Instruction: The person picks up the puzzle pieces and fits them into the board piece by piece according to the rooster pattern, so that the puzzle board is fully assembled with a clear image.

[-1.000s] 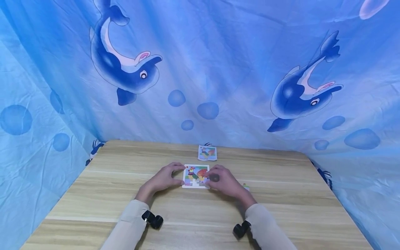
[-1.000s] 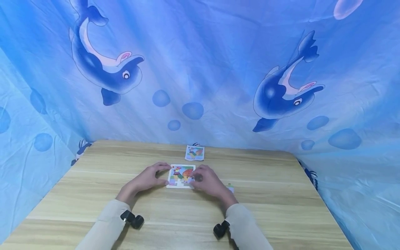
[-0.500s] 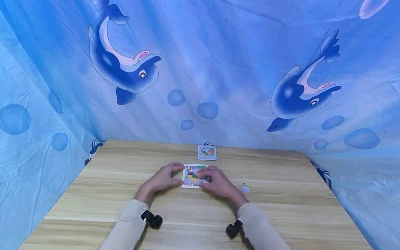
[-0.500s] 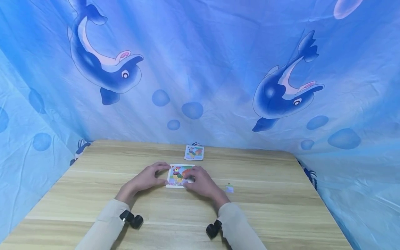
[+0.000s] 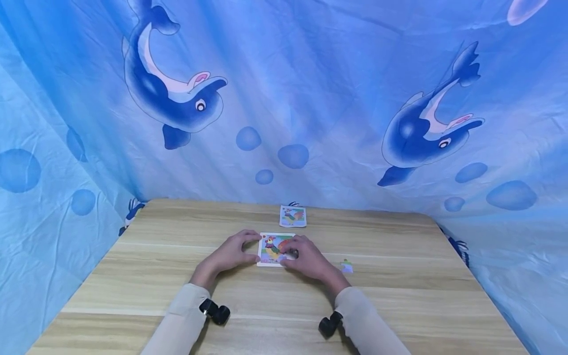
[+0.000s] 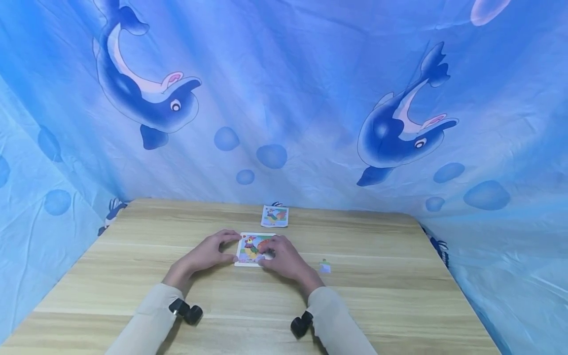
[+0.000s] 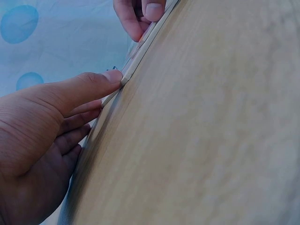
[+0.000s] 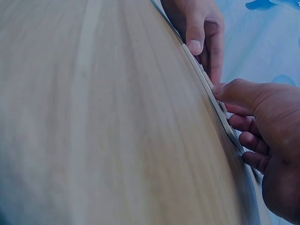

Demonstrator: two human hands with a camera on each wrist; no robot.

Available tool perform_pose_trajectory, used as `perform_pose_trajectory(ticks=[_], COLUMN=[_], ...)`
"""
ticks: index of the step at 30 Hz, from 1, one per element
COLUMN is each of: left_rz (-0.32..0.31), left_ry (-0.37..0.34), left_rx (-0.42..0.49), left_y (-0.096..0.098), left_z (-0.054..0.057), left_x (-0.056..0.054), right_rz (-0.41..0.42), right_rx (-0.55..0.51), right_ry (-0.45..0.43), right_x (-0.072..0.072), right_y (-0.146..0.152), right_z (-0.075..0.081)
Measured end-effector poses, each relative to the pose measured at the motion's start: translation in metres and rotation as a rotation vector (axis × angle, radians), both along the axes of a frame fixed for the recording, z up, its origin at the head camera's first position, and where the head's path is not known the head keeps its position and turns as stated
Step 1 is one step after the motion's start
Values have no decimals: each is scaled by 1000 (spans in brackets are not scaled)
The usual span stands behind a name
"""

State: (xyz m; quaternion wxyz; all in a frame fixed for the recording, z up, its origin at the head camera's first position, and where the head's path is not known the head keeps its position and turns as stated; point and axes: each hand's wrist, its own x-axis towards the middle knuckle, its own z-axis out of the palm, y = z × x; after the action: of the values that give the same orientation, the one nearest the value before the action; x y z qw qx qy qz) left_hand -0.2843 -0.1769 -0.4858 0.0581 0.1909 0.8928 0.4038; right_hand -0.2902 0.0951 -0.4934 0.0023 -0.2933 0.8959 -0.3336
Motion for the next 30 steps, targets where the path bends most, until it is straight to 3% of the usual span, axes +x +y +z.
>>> perform_pose_trajectory(ticks=[21, 30], left_rz=[-6, -7], left_ry=[-1, 14], left_rx=[-4, -7], left_y=[-1, -2], left_z=[-1, -2], left_x=[0, -1], right_rz=[-1, 43], right_rx=[-23, -56], right_ry=[-24, 22], right_x=[2, 4], right_y=[-1, -9], right_z=[2, 5])
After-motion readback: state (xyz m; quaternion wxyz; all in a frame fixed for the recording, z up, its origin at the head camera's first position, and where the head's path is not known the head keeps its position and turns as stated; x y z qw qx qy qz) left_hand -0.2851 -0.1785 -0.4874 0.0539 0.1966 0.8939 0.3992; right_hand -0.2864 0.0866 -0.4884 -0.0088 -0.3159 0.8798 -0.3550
